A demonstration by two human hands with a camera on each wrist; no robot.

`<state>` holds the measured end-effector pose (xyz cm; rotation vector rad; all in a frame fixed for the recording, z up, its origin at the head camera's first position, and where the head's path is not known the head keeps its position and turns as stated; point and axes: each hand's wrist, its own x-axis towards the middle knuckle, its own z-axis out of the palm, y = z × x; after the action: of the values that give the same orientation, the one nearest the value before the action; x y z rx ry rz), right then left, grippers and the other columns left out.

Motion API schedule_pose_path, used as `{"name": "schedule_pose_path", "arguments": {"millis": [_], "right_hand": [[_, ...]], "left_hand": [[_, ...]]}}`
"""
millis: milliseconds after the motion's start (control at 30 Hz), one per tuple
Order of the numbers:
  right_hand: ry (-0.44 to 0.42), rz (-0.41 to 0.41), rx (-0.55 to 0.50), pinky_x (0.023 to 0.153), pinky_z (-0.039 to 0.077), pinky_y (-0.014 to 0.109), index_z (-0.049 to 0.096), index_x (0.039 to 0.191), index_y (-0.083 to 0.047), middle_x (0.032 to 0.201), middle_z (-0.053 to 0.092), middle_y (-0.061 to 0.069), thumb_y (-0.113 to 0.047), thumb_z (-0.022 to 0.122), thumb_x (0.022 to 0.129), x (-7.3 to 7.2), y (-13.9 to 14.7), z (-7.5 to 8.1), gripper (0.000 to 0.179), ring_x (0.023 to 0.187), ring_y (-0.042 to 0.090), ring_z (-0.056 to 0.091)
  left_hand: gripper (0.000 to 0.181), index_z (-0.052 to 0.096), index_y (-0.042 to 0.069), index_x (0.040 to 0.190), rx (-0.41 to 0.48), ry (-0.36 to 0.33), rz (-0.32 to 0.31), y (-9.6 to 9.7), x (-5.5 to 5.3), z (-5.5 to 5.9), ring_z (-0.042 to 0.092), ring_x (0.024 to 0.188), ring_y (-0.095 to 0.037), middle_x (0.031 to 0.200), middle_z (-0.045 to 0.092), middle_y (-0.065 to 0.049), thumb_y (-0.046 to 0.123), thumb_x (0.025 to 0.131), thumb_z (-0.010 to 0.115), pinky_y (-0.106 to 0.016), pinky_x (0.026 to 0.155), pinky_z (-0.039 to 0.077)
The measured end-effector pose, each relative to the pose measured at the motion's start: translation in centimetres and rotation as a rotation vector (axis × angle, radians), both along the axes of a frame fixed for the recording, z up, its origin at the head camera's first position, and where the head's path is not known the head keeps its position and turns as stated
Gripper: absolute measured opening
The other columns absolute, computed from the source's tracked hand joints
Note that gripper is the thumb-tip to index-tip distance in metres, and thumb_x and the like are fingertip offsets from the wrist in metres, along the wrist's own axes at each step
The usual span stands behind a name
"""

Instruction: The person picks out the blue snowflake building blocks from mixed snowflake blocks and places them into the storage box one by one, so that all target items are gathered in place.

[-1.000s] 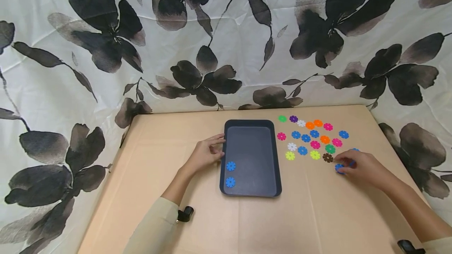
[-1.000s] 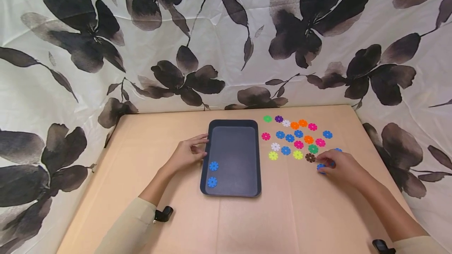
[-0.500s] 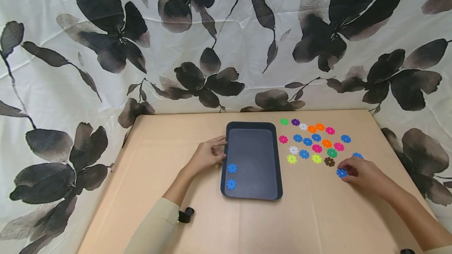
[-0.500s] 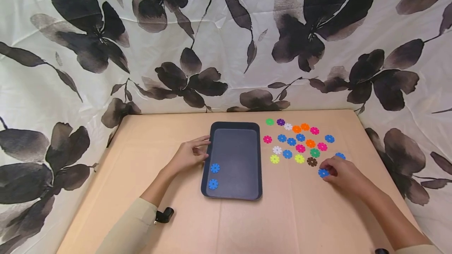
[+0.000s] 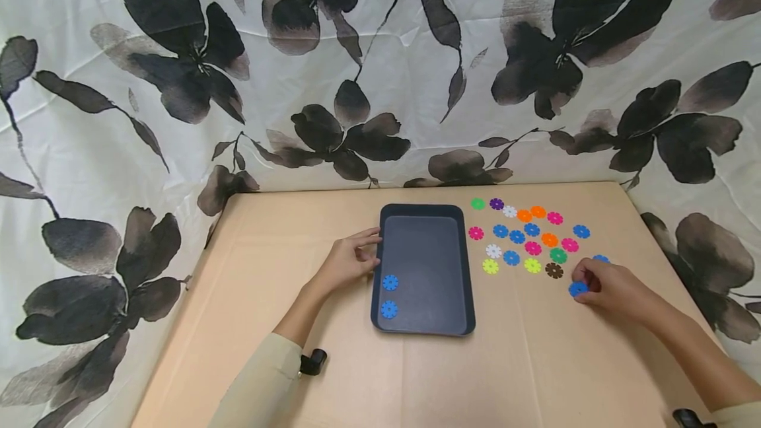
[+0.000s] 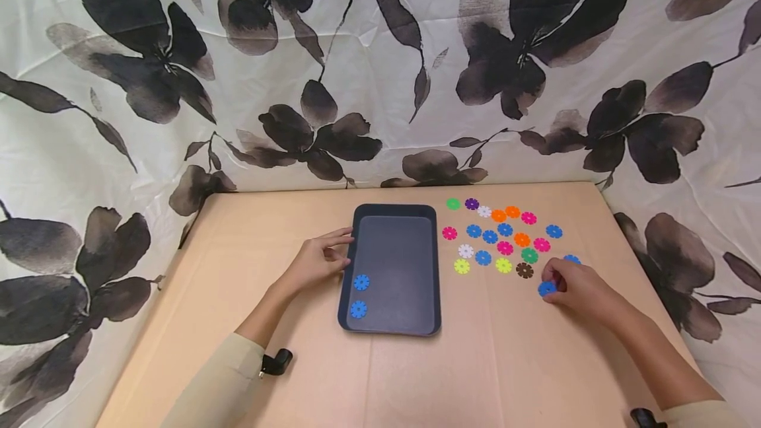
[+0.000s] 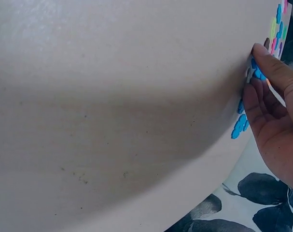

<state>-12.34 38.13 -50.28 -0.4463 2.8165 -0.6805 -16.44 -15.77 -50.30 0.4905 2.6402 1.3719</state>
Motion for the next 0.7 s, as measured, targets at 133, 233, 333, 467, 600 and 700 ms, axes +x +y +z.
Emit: {"name": "schedule_pose_path", "arguments": {"millis": [133, 233, 333, 467, 600, 700], "right_hand": [[0.028, 0.0, -0.005, 0.061, 0.045, 0.019, 0.059, 0.091, -0.016, 0.08, 0.051, -0.007, -0.015, 0.09, 0.077, 0.2, 0.1, 0.1, 0.034, 0.074, 0.002, 0.044], [0.048, 0.013, -0.019, 0.061, 0.044, 0.019, 0.06, 0.091, -0.017, 0.08, 0.052, -0.008, -0.013, 0.088, 0.078, 0.4, 0.2, 0.3, 0.031, 0.074, 0.001, 0.044], [0.064, 0.021, -0.028, 0.062, 0.046, 0.018, 0.062, 0.091, -0.02, 0.08, 0.053, -0.01, -0.011, 0.087, 0.079, 0.6, 0.2, 0.6, 0.029, 0.074, -0.001, 0.045], [0.086, 0.029, -0.048, 0.061, 0.046, 0.018, 0.062, 0.09, -0.021, 0.078, 0.054, -0.012, -0.01, 0.085, 0.081, 0.4, -0.1, 1.3, 0.027, 0.073, -0.001, 0.046], [0.098, 0.03, -0.072, 0.061, 0.046, 0.017, 0.063, 0.091, -0.02, 0.078, 0.055, -0.01, -0.008, 0.084, 0.083, -0.3, -1.0, 2.2, 0.025, 0.073, 0.0, 0.047], [0.096, 0.024, -0.105, 0.06, 0.049, 0.017, 0.065, 0.093, -0.017, 0.079, 0.057, -0.008, -0.007, 0.083, 0.085, -1.0, -2.0, 3.0, 0.022, 0.073, 0.003, 0.05]], "left_hand": [[0.049, 0.067, -0.001, 0.134, -0.002, 0.003, -0.004, 0.0, 0.0, 0.1, 0.073, 0.088, -0.015, 0.155, 0.054, -0.007, -0.002, 0.086, 0.076, -0.02, 0.076, 0.059], [0.049, 0.067, -0.001, 0.134, -0.011, 0.009, -0.003, 0.0, 0.0, 0.1, 0.073, 0.086, -0.015, 0.155, 0.054, -0.007, -0.001, 0.086, 0.077, -0.02, 0.075, 0.059], [0.049, 0.067, -0.001, 0.133, -0.012, 0.01, -0.001, 0.0, 0.0, 0.0, 0.074, 0.085, -0.014, 0.155, 0.054, -0.008, -0.002, 0.086, 0.078, -0.019, 0.074, 0.059], [0.048, 0.067, -0.002, 0.133, -0.009, 0.007, 0.0, 0.0, 0.1, 0.0, 0.073, 0.084, -0.014, 0.155, 0.054, -0.008, -0.002, 0.086, 0.078, -0.019, 0.073, 0.058], [0.048, 0.067, -0.001, 0.133, -0.02, 0.013, -0.002, 0.0, 0.1, 0.0, 0.072, 0.085, -0.014, 0.155, 0.054, -0.007, -0.001, 0.086, 0.077, -0.018, 0.073, 0.057], [0.048, 0.067, -0.001, 0.134, -0.027, 0.016, 0.001, 0.0, 0.0, 0.1, 0.071, 0.084, -0.013, 0.155, 0.055, -0.007, -0.001, 0.086, 0.076, -0.018, 0.073, 0.057]]}}
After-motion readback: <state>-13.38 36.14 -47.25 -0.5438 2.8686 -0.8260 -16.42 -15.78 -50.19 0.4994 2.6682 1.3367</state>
